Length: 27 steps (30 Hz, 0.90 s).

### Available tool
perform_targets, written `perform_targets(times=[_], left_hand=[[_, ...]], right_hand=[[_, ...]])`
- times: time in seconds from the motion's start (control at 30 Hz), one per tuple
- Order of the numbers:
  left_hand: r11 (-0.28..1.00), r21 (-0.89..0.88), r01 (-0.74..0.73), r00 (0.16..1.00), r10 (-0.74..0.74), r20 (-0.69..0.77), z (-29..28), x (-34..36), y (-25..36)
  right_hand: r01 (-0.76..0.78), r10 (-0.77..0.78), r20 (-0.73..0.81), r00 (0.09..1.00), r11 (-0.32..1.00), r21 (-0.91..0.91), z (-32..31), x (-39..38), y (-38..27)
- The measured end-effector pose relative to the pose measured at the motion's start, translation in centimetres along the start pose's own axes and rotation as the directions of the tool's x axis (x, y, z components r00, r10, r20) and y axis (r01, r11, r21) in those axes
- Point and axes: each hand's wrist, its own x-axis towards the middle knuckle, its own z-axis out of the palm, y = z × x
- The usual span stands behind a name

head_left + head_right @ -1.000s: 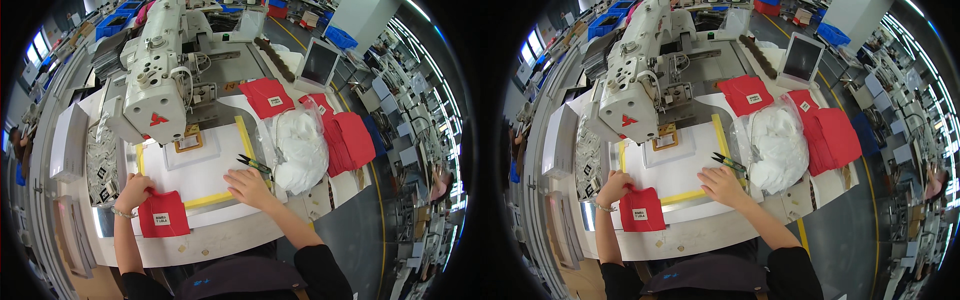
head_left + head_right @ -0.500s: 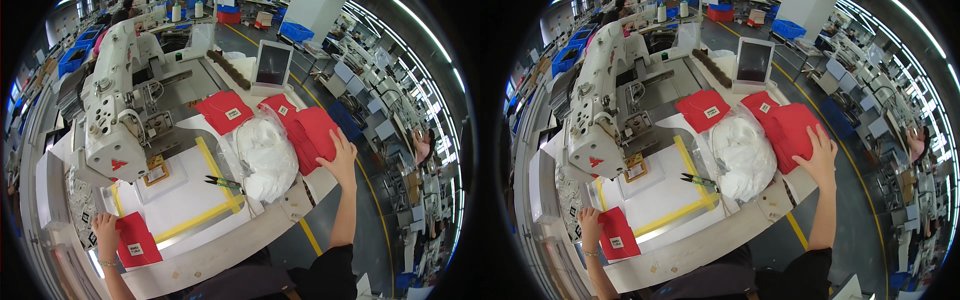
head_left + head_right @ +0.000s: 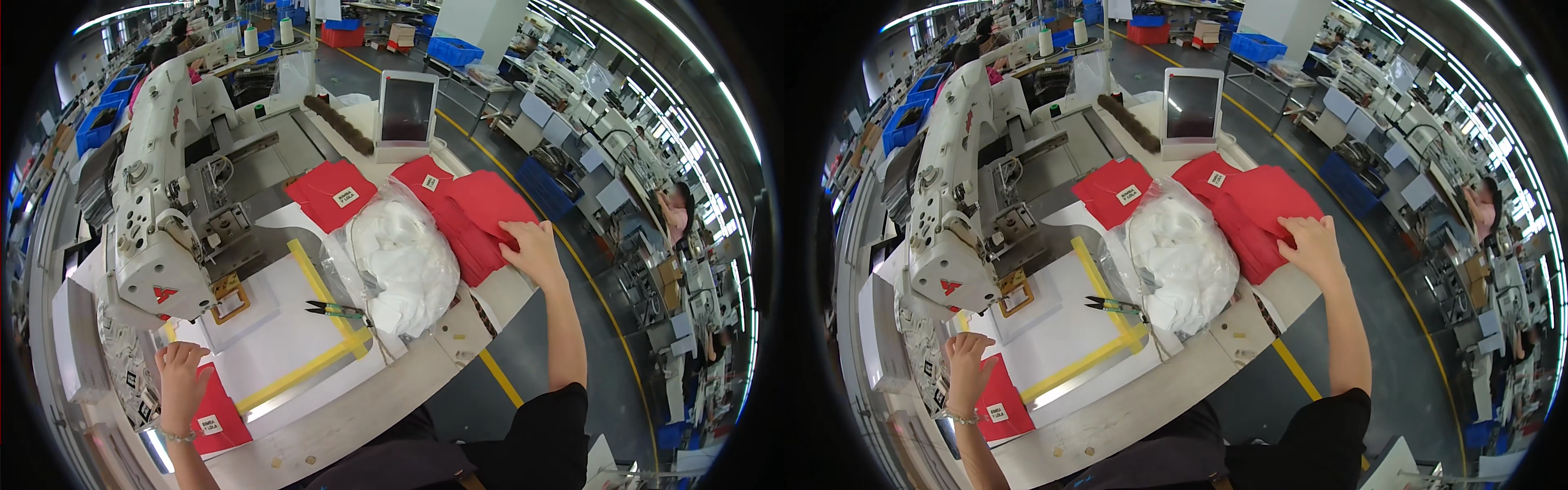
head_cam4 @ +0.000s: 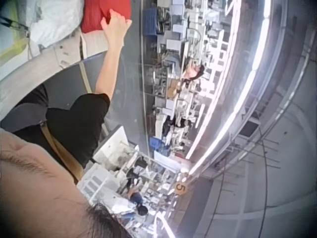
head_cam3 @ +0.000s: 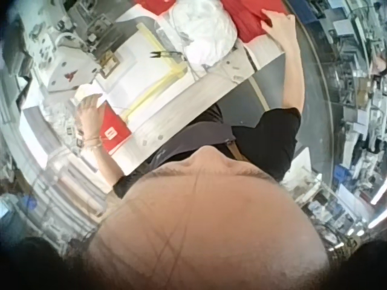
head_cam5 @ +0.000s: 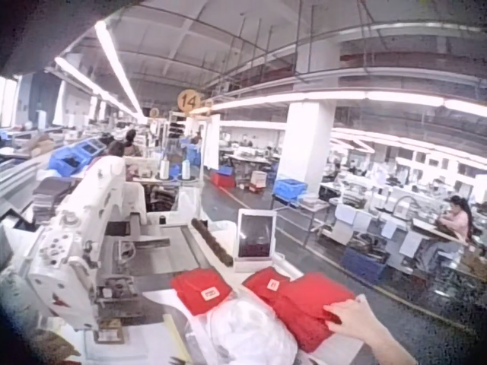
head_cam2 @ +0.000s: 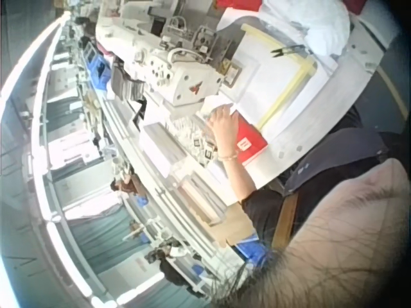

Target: The person sews white rectangular labels onto red fabric pieces using an industrial sewing machine. They repeatedly pick up a red fabric piece, place a label on it, align it under the needle, and sew it in place. After sewing, the person cuts the thread and moves the finished piece aside.

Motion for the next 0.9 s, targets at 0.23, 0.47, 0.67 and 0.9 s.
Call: perform_targets(times=[0.23, 0.47, 0.67, 0.9], left_hand=[[0.990, -0.129, -0.054, 0.998, 0.050, -0.036, 0.0, 1.7, 2.3], [0.506, -0.861, 0.044, 0.995, -0.102, -0.010, 2.8, 1.6, 6.8], [-0.511, -0.794, 0.328, 0.944, 0.186, 0.271, 5.7, 0.1, 15.0], [-0.850, -0.467, 0.244, 0.961, 0.146, 0.236, 4.8, -2.8, 16.6]], right_hand=[[-0.051, 0.046, -0.302, 0.952, 0.999, -0.008, 1.6, -0.3, 2.0], [-0.053, 0.049, -0.649, 0.759, 0.999, 0.014, -4.8, 4.0, 0.2], [0.135, 0.125, -0.569, 0.812, 0.909, 0.393, -9.5, 1.6, -11.7], [0.516, -0.406, -0.319, 0.856, 0.645, 0.564, -6.4, -1.4, -23.3]])
